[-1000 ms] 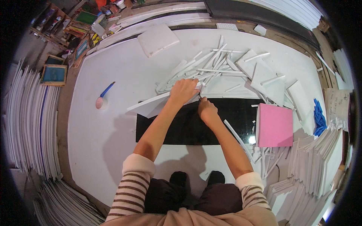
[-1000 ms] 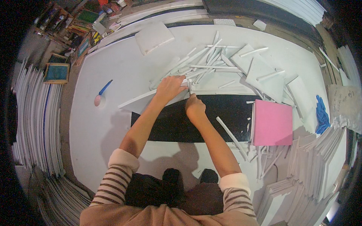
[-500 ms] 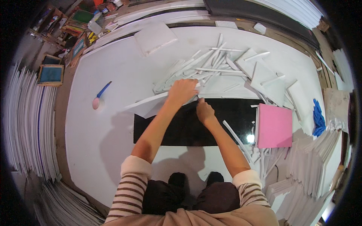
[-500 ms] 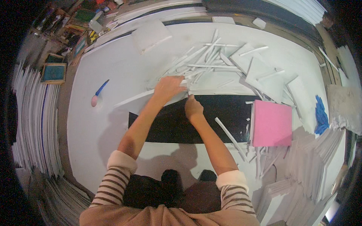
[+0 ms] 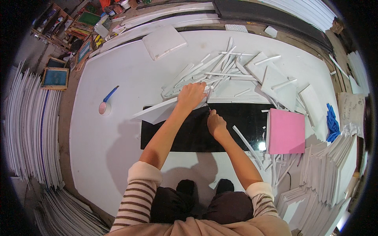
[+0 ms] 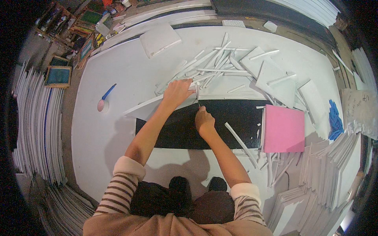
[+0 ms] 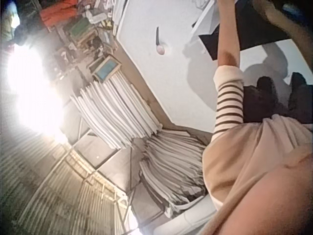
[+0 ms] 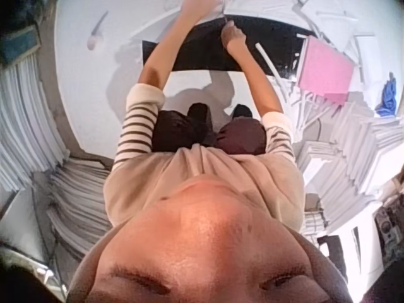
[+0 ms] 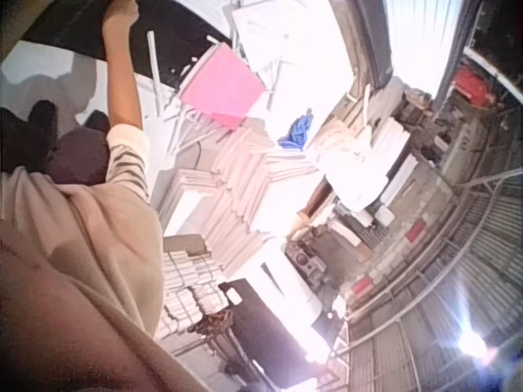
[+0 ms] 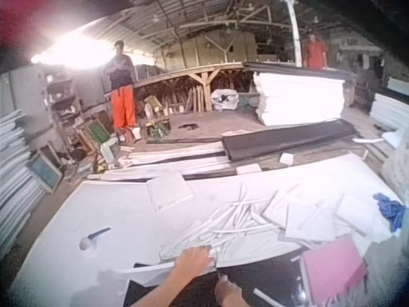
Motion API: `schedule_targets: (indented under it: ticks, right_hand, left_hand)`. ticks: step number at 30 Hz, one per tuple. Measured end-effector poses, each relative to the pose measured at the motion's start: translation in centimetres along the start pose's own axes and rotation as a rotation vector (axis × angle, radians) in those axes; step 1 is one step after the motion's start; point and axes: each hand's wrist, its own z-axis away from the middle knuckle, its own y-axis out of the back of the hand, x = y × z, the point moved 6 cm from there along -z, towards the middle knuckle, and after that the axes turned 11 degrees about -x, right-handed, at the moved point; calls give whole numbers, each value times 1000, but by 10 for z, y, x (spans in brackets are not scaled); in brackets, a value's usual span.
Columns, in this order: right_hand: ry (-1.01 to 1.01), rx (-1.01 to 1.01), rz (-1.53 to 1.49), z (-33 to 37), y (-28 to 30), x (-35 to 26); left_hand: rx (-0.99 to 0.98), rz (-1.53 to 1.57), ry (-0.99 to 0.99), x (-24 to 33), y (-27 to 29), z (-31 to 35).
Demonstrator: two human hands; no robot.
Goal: The person trims the edges of white foam boards using a utility knife on a large workbench. They repeatedly pick up boards, align them, cut along the edges, and stack the trimmed pieces. The workspace contains stacks of foam boards and trimmings.
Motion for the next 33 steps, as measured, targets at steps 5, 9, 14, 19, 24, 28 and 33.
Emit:
schedule_targets:
  ticks: [5, 9, 14, 19, 24, 28, 33]
  right_hand:
    - [14, 43, -45, -8, -12, 2]
    - [22, 50, -46, -32, -24, 5]
    - [50, 74, -36, -43, -36, 9]
    - [82, 97, 61, -24, -46, 19]
    - [90, -92, -187, -6, -49, 54]
    - [236, -48, -796, -14, -23, 89]
    - [354, -131, -1340, 53, 86, 15]
  left_hand:
    - [-19, 11, -25, 3, 3, 0]
    - [-28, 30, -28, 3, 5, 1]
    - [-37, 22, 9, -1, 1, 3]
    - [40, 15, 53, -9, 7, 10]
    - [207, 58, 41, -26, 32, 33]
    - [314, 212, 36, -24, 80, 64]
    - [645, 550, -11, -28, 153, 114]
